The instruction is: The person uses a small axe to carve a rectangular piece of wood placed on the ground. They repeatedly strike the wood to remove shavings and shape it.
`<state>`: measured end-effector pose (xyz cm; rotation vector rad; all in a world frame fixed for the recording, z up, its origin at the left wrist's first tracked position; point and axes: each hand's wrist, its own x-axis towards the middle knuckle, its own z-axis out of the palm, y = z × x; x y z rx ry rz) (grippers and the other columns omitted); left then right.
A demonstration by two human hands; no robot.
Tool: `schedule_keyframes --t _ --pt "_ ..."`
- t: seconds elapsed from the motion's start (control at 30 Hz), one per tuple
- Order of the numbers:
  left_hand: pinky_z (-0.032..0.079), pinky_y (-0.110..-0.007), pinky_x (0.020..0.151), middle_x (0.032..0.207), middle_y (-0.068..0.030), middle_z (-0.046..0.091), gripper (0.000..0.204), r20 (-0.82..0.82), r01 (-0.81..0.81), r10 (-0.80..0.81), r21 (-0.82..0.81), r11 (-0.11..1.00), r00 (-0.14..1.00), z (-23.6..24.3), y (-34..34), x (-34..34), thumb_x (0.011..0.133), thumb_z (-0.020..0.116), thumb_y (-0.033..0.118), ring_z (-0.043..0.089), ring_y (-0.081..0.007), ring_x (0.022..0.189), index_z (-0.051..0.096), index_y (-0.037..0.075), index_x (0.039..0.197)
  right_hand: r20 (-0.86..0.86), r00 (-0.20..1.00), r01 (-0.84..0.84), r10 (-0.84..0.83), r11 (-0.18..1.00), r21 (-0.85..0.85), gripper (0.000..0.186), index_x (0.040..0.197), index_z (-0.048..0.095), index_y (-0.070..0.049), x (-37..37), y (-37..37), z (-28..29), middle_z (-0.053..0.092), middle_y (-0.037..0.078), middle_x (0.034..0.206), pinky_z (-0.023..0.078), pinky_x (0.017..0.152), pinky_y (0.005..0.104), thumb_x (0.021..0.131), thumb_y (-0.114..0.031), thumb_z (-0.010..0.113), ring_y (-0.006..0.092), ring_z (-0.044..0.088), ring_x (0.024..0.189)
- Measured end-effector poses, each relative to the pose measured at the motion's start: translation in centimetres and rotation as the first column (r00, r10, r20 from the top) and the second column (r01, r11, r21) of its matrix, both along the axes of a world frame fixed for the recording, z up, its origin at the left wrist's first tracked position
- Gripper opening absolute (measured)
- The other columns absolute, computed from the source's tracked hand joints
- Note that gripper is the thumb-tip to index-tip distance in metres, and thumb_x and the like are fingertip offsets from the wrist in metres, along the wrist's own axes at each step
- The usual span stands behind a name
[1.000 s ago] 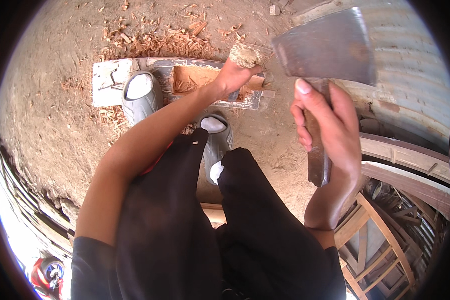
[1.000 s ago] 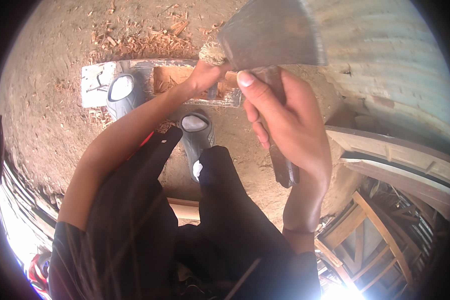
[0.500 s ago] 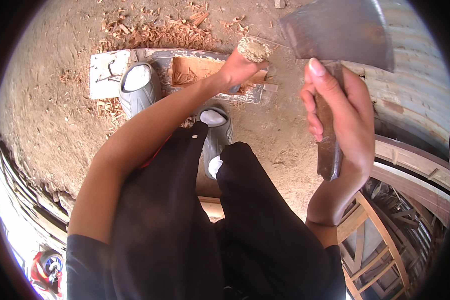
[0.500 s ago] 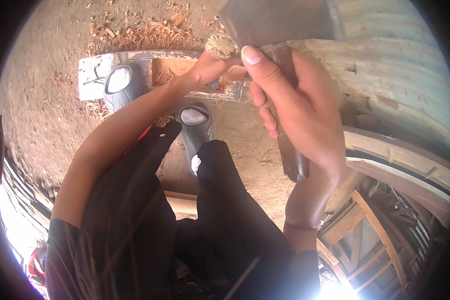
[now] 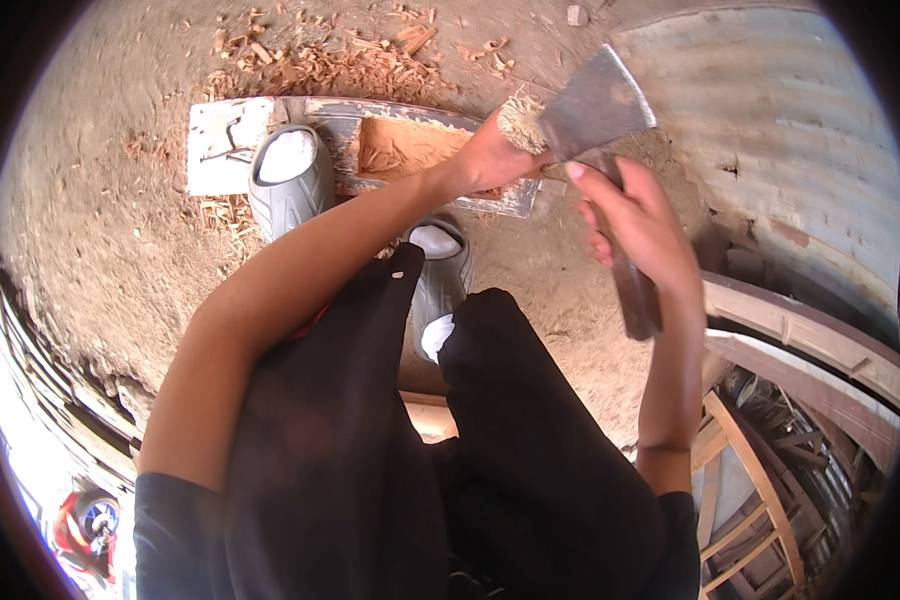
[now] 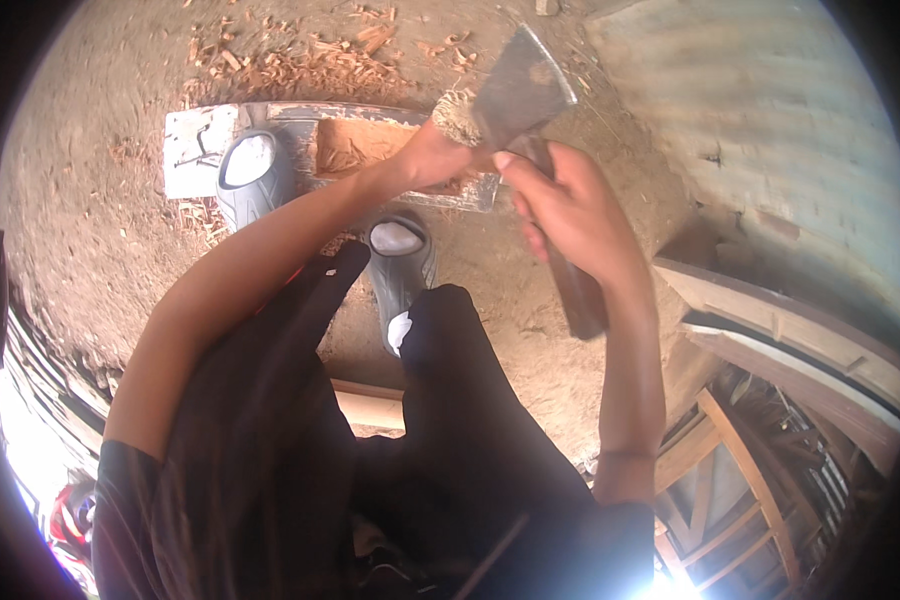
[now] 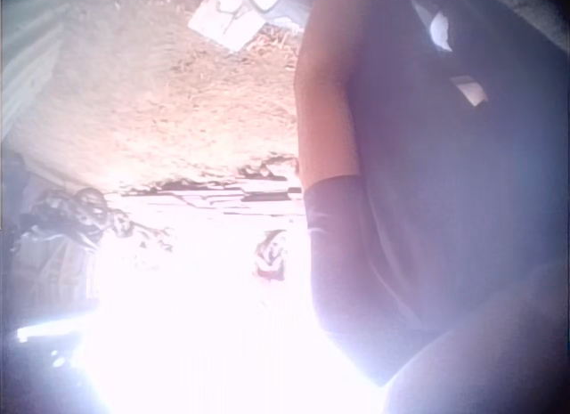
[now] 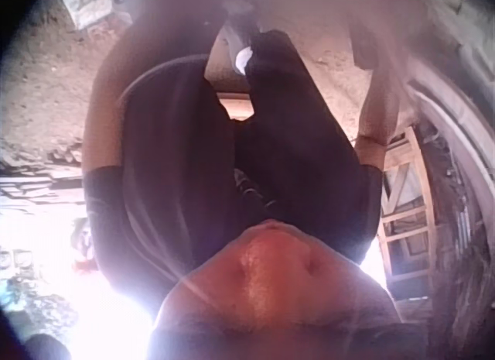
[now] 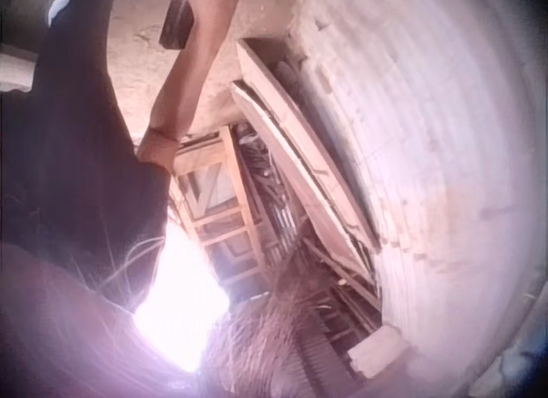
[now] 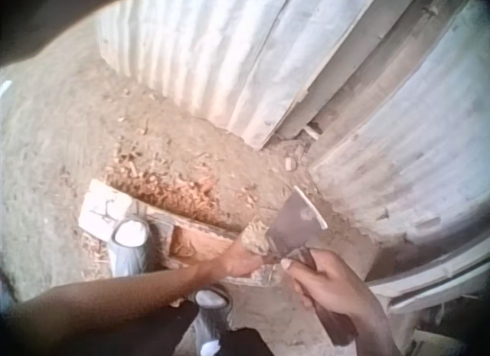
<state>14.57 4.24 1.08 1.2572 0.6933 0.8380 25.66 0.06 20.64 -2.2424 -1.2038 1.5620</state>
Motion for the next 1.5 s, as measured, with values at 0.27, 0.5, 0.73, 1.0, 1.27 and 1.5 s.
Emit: schedule_keyframes --t 0.27,0.5,0.73,1.0,1.27,1.5 --pt "0.049 -0.037 0.102 0.119 -0.0154 0.067 0.043 -0.047 0.02 -0.019 0.02 1.0 0.999 -0.3 -0.2 -0.1 0.087 0.073 0.013 0.063 -0.0274 0.111 0.059 0.003 0.126 -0.089 0.989 0.139 -0.116 0.933 0.332 0.038 0.088 0.052 -0.007 -2.1 0.1 1.3 0.053 0.0 0.07 0.038 0.042 0.0249 0.099 -0.041 0.063 0.0081 0.049 0.047" --pt "0.05 -0.037 0.101 0.116 -0.0138 0.068 0.04 0.029 -0.03 0.029 0.03 0.999 0.999 -1.1 -0.5 0.0 0.088 0.072 0.014 0.064 -0.0255 0.11 0.059 0.003 0.125 -0.039 0.999 -0.011 0.014 0.995 0.097 0.028 0.089 0.054 -0.005 -1.5 0.9 1.6 0.052 0.0 0.07 0.04 0.043 0.0268 0.102 -0.029 0.058 0.0086 0.051 0.049" --pt "0.051 -0.038 0.097 0.113 -0.0123 0.069 0.032 -0.086 -0.003 0.027 0.258 0.966 0.996 -1.7 -0.5 -0.2 0.09 0.07 0.011 0.065 -0.0244 0.105 0.061 0.003 0.119 -0.119 0.99 0.105 -0.076 0.959 0.263 0.025 0.089 0.054 -0.004 -1.1 -1.8 -1.2 0.052 0.001 0.062 0.037 0.041 0.0259 0.101 -0.024 0.06 0.0091 0.048 0.044" --pt "0.052 -0.038 0.095 0.109 -0.0123 0.07 0.029 -0.106 0.022 -0.013 0.081 0.996 0.994 -1.1 -0.8 -0.9 0.089 0.071 0.014 0.066 -0.0259 0.104 0.063 0.003 0.115 -0.017 0.986 0.168 -0.168 0.958 0.232 0.028 0.088 0.055 -0.003 -2.8 -1.4 5.0 0.05 0.001 0.06 0.037 0.039 0.0265 0.101 -0.027 0.06 0.0101 0.047 0.042" --pt "0.053 -0.036 0.093 0.107 -0.0114 0.071 0.03 0.117 -0.063 0.05 0.116 0.991 0.992 -0.7 -1.5 -0.3 0.089 0.071 0.017 0.067 -0.0268 0.101 0.063 0.003 0.114 -0.196 0.977 0.087 -0.084 0.996 0.007 0.027 0.089 0.056 -0.003 -0.6 -2.1 -0.9 0.052 0.001 0.063 0.039 0.04 0.0282 0.101 -0.028 0.06 0.0108 0.05 0.045" --pt "0.053 -0.037 0.092 0.107 -0.0126 0.071 0.03 -0.121 0.041 -0.021 0.161 0.986 0.992 -1.6 -1.7 -0.4 0.087 0.071 0.012 0.068 -0.0259 0.101 0.064 0.003 0.115 0.033 0.994 0.085 -0.108 0.909 0.407 0.034 0.08 0.051 -0.006 -1.8 -2.4 4.9 0.05 0.001 0.062 0.037 0.039 0.0271 0.101 -0.031 0.06 0.0102 0.046 0.041"
